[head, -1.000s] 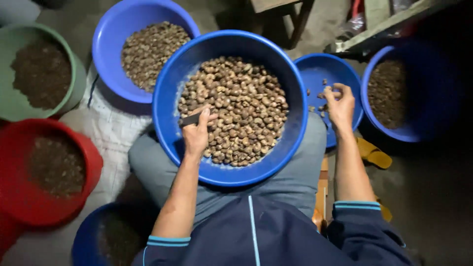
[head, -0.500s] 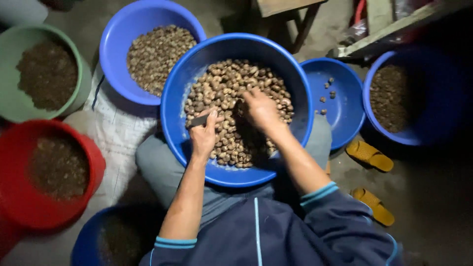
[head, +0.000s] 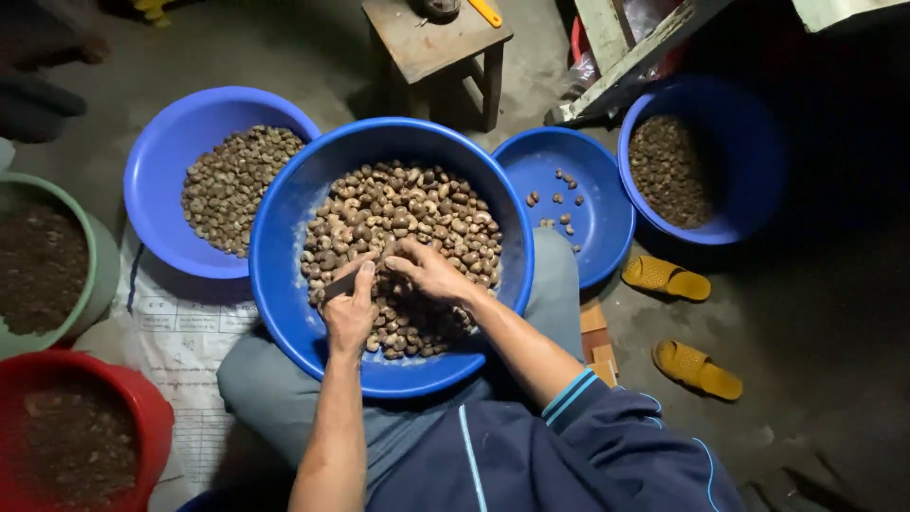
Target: Cracking nut shells with a small hand tool and sorting the nuts into various colored plastic bowls.
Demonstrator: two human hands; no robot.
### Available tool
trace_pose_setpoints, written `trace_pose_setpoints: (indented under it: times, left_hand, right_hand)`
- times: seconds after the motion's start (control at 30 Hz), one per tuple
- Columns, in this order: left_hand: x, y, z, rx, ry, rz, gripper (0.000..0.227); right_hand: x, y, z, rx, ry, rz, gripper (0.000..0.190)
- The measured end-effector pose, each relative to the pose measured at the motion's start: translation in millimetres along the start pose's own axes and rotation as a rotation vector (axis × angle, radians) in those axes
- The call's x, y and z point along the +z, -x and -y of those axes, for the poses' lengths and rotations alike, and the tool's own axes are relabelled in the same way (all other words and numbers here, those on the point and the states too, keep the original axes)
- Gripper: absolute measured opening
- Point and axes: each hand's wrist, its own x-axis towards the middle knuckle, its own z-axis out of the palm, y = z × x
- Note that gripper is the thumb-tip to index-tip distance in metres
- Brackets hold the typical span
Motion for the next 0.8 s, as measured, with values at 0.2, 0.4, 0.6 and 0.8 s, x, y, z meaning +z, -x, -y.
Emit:
trace_pose_setpoints:
  times: [0.2,0.4,0.6,0.8]
  left_hand:
    - [-0.9,0.4,4.8,-0.039,-0.072,0.025,0.027]
    - [0.0,-2.8,12.5,-0.08,-0.068,0.025,0.029]
    - [0.3,-1.3,1.7,-0.069,-0.024,0.031,0.029]
    - [3.3,-0.7,-5.1,0.009,-0.003,0.044,0.023]
  right_hand:
    - [3.6,-6.4,-16.5,0.064,-0.431,0.046,0.026]
    - [2.5,-8.1,-14.6,0.083,-0.541,0.054,0.036]
    - [-3.5,-2.3,2.0,0.035,-0.466,0.06,0.041]
    - [-3.9,0.6,4.0,-0.021,-0.413,0.092,0.04]
